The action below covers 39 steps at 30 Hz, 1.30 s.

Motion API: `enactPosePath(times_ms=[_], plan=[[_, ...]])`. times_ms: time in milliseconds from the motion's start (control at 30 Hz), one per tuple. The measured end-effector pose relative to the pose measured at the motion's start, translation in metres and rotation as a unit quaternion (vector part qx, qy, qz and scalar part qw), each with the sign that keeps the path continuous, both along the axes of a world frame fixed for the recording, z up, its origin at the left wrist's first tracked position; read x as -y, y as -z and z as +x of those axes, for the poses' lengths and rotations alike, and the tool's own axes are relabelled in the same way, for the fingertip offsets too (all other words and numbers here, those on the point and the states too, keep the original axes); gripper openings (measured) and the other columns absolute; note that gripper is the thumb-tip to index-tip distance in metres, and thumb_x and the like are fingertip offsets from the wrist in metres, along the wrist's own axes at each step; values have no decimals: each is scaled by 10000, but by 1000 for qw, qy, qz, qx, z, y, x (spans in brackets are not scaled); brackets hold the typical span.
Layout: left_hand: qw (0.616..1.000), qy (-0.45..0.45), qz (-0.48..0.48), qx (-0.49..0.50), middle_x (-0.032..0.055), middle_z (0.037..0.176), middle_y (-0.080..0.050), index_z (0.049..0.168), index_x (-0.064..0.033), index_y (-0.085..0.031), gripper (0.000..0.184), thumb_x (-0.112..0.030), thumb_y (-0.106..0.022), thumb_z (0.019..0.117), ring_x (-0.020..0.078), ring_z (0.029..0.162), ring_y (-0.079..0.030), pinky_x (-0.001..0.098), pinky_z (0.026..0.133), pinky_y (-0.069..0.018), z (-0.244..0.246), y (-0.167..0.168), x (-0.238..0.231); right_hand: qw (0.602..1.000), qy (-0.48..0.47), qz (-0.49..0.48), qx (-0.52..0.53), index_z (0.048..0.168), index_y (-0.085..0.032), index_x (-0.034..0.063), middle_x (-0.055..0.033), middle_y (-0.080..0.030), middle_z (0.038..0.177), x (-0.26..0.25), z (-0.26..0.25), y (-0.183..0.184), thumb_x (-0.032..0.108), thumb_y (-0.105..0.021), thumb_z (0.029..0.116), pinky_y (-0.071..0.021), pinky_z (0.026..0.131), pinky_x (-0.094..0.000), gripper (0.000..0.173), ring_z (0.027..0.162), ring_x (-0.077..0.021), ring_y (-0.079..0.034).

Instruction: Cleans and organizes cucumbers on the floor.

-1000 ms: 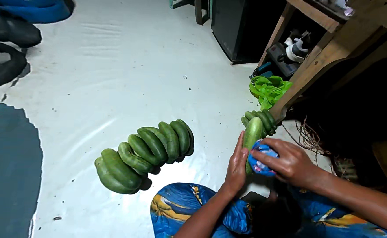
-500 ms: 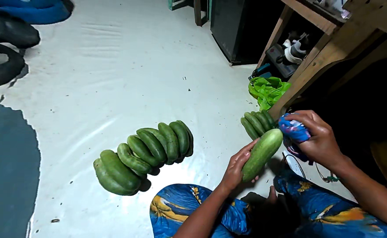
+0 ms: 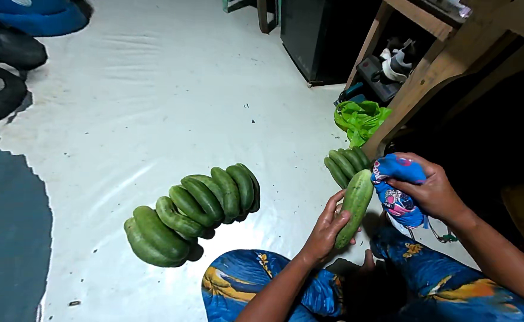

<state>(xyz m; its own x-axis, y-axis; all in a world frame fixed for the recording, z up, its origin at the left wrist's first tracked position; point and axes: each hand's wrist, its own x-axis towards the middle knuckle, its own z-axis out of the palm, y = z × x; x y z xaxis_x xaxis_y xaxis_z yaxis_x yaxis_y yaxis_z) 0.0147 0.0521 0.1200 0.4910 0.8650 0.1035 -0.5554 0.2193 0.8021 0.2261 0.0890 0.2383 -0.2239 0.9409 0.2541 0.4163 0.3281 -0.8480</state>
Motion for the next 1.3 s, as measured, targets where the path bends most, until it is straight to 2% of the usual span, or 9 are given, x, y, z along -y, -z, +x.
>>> enactPosePath(times_ms=[100, 267, 367, 467, 767, 867, 933, 1067, 1300], plan=[[998, -26, 27, -47, 70, 1173, -637, 1528, 8, -264, 562, -285, -366, 1059, 121, 861, -682, 263, 655, -589, 3, 1, 0, 979, -17, 134, 154, 1209, -680, 10, -71, -678, 1190, -1, 0, 9, 106, -750, 811, -555, 946, -262, 416, 1087, -83, -651], [991, -108, 52, -61, 48, 1080, -650, 1480, 64, -330, 492, -167, -427, 1056, 90, 849, -680, 275, 691, -600, 4, 10, -3, 894, -113, 267, 341, 1194, -731, 122, -240, -676, 1187, 13, -23, 23, 132, -674, 875, -598, 731, -504, 325, 981, -386, -699], [980, -161, 85, -86, 113, 1211, -623, 1457, 137, -345, 492, -91, -402, 1025, 32, 1040, -629, 230, 947, -525, 3, 12, -5, 863, -200, 286, 365, 1194, -711, 138, -219, -701, 1147, 25, -41, 30, 88, -643, 868, -576, 653, -454, 337, 895, -365, -709], [968, -190, 111, -120, 198, 1322, -575, 1450, 168, -353, 461, -79, -311, 1063, 42, 1133, -602, 227, 1018, -484, 5, 12, -1, 869, -204, 268, 362, 1196, -710, 136, -212, -699, 1143, 23, -42, 30, 87, -665, 843, -586, 664, -450, 359, 915, -359, -712], [979, -145, 89, -111, 91, 1198, -666, 1392, 64, -526, 419, -125, -446, 1027, 72, 954, -668, 254, 792, -574, -4, 6, -3, 925, 10, 207, 317, 1224, -708, 54, -231, -655, 1196, -6, -2, 5, 90, -698, 821, -579, 719, -551, 405, 957, -370, -692], [994, -79, -73, -4, 20, 1037, -686, 1343, 7, -538, 422, -175, -430, 977, 83, 793, -674, 250, 655, -581, -3, -3, -1, 976, 55, 88, 190, 1241, -675, 41, -75, -685, 1153, -5, 6, 1, 65, -734, 824, -573, 866, -328, 422, 1001, -122, -669], [989, -38, -135, 39, 19, 988, -683, 1351, -8, -525, 431, -166, -443, 959, 83, 769, -670, 238, 656, -576, -4, -3, -4, 996, 63, -30, 63, 1225, -659, 72, 29, -716, 1050, -4, 7, 2, 15, -721, 845, -600, 792, -209, 390, 887, -8, -688], [981, -19, -178, 76, 48, 1049, -648, 1417, -58, -408, 478, -109, -477, 947, 116, 834, -680, 266, 707, -591, -4, 2, -8, 985, 71, -150, -37, 1188, -664, 102, 41, -739, 932, -2, 5, 4, 28, -638, 883, -620, 723, -242, 315, 789, -44, -709], [992, -29, -123, -9, 139, 1204, -616, 1531, -45, -246, 518, -178, -370, 1046, 208, 937, -702, 322, 739, -612, 2, 0, -6, 997, 35, -40, 61, 1252, -642, 48, 8, -710, 1075, -5, -4, 14, 33, -714, 839, -598, 807, -216, 420, 911, -19, -687]])
